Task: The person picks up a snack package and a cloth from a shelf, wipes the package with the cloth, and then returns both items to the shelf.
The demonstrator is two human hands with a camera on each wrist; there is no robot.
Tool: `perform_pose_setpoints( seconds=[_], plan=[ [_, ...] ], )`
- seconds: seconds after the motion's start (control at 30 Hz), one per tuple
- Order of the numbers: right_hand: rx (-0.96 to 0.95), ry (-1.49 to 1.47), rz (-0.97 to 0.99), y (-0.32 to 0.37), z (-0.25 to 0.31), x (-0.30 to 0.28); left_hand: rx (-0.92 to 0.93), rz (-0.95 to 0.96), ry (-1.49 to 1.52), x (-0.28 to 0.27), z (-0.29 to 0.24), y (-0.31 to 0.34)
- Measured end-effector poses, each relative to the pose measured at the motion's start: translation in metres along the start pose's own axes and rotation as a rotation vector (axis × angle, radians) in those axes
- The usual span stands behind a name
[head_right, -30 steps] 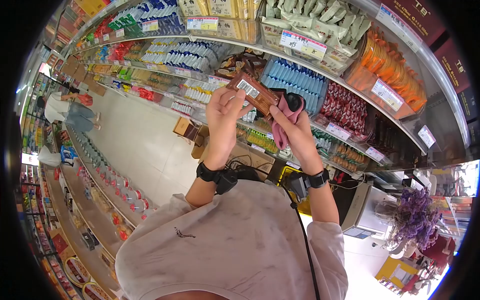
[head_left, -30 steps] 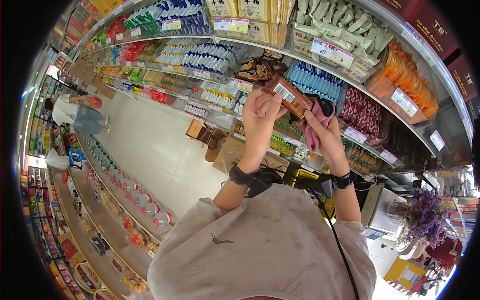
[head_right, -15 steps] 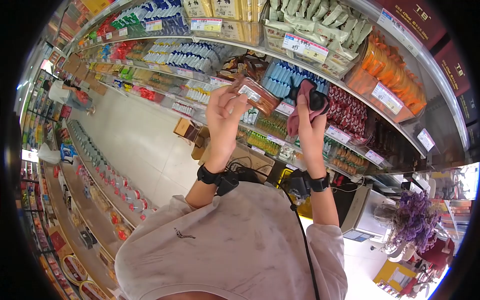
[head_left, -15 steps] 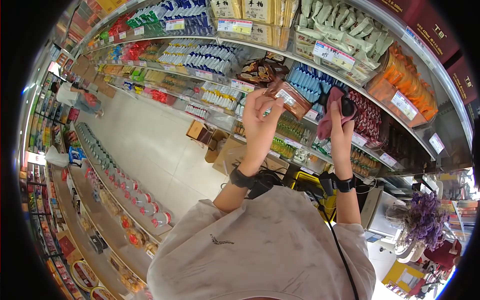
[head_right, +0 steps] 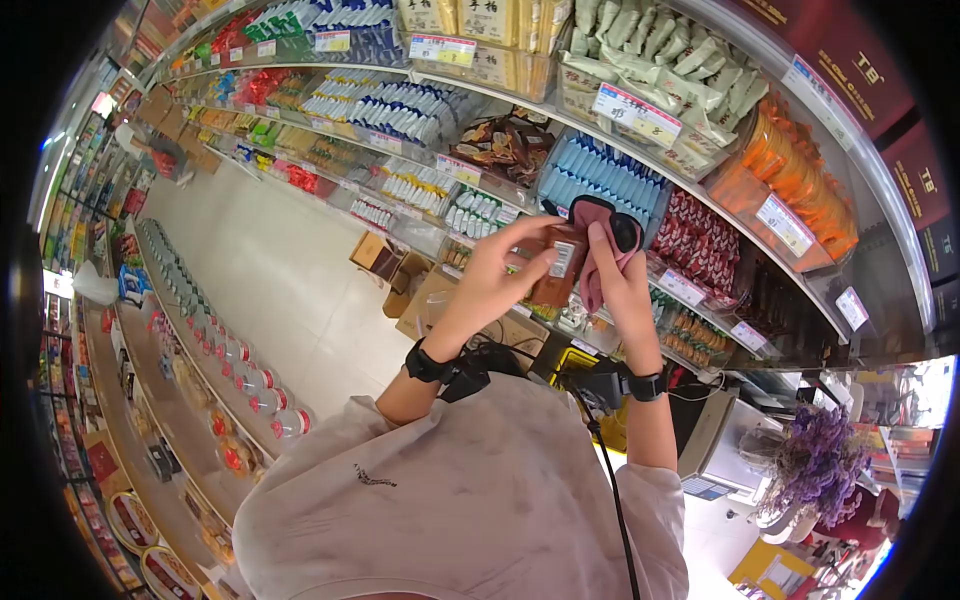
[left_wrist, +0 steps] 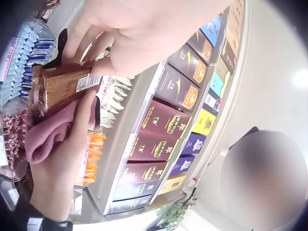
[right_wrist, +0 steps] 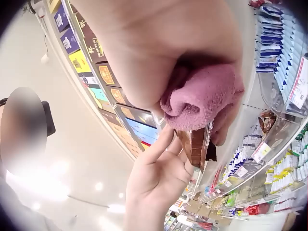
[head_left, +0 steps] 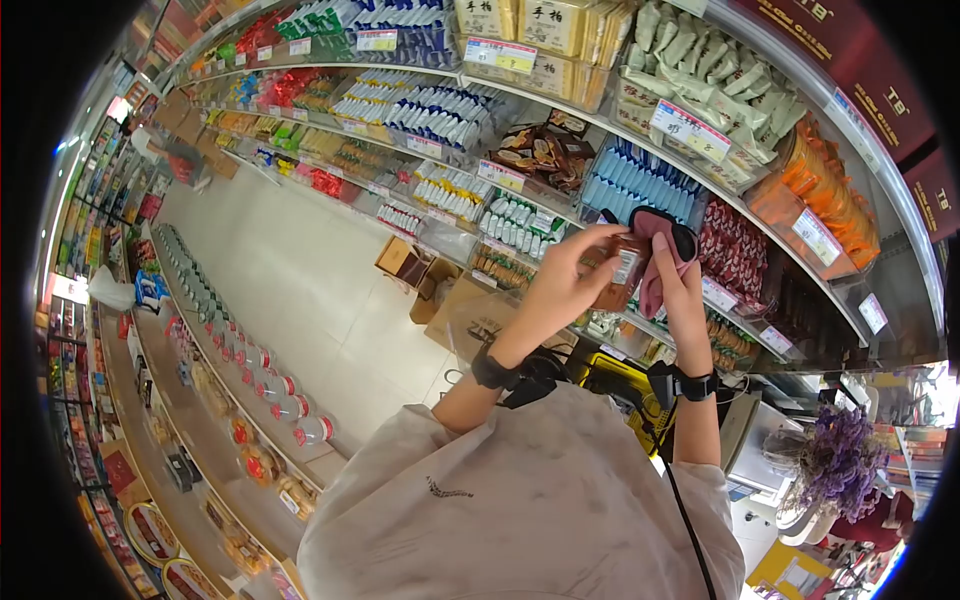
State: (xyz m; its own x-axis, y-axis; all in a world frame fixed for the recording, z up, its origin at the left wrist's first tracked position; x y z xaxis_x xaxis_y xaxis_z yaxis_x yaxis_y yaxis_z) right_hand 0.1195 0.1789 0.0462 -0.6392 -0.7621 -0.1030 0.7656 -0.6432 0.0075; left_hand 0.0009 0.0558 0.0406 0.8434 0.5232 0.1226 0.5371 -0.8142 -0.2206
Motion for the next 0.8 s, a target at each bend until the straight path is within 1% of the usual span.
perform_pose_setpoints(
  seconds=[0.03, 0.13, 0.17, 0.2, 0.23, 0.33, 0.37, 0.43, 0.47, 0.53, 0.57, 0.6, 0.63, 0.7, 0.73, 0.8],
  plan=[
    [0.008, 0.017, 0.058, -0.001, -0.001, 0.000, -0.007, 0.025, -0.018, 0.002, 0.000, 0.000],
    [-0.230, 0.079, -0.166, -0.009, -0.008, 0.002, -0.032, 0.026, -0.036, 0.000, 0.004, 0.004],
    [-0.156, 0.033, -0.156, -0.011, -0.011, 0.000, -0.038, 0.028, -0.049, -0.002, 0.004, 0.004],
    [-0.081, -0.011, -0.145, -0.008, -0.007, 0.000, 0.008, 0.032, -0.092, -0.003, -0.002, 0.005],
    [-0.003, -0.054, -0.134, -0.007, -0.007, 0.000, 0.011, 0.020, -0.087, -0.005, -0.002, 0.006],
    [0.016, -0.173, -0.139, -0.012, -0.010, 0.004, 0.038, -0.030, -0.034, -0.014, -0.003, 0.008],
    [0.020, -0.216, -0.147, -0.015, -0.012, 0.006, 0.057, -0.113, 0.013, -0.021, -0.004, 0.008],
    [0.065, -0.111, 0.006, -0.014, -0.015, 0.017, 0.096, -0.277, 0.109, -0.037, -0.005, 0.010],
    [0.081, -0.044, 0.101, -0.009, -0.014, 0.026, 0.108, -0.312, 0.180, -0.044, 0.000, 0.008],
    [0.083, 0.098, 0.307, -0.002, -0.007, 0.051, 0.094, -0.334, 0.169, -0.056, -0.001, 0.010],
    [0.109, 0.038, 0.313, -0.002, -0.012, 0.059, 0.085, -0.344, 0.164, -0.063, -0.002, 0.012],
    [0.123, 0.019, 0.340, -0.005, -0.015, 0.064, 0.036, -0.339, 0.148, -0.070, 0.000, 0.014],
    [0.135, -0.001, 0.368, -0.010, -0.017, 0.070, 0.094, -0.396, 0.105, -0.076, 0.001, 0.017],
    [0.086, 0.049, 0.342, -0.033, -0.022, 0.077, 0.205, -0.509, 0.014, -0.088, 0.010, 0.025],
    [0.061, 0.073, 0.326, -0.048, -0.026, 0.079, 0.173, -0.560, -0.092, -0.096, 0.011, 0.029],
    [0.024, 0.234, 0.280, -0.088, -0.038, 0.078, 0.126, -0.547, 0.037, -0.106, 0.006, 0.036]
  ],
)
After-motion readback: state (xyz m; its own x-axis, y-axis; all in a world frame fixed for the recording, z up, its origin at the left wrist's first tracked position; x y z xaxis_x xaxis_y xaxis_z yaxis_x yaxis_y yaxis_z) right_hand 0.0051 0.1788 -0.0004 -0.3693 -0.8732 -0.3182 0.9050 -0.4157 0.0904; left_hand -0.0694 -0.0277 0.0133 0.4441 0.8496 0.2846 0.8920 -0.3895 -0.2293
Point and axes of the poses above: each hand's wrist, its own y-axis away from the middle knuckle, its own x-axis out of the palm, z = x × y, the point moved 5 cm from there along -y, towards the middle knuckle, and after that the axes turned 8 degrees about y, right-handed, at the moved point
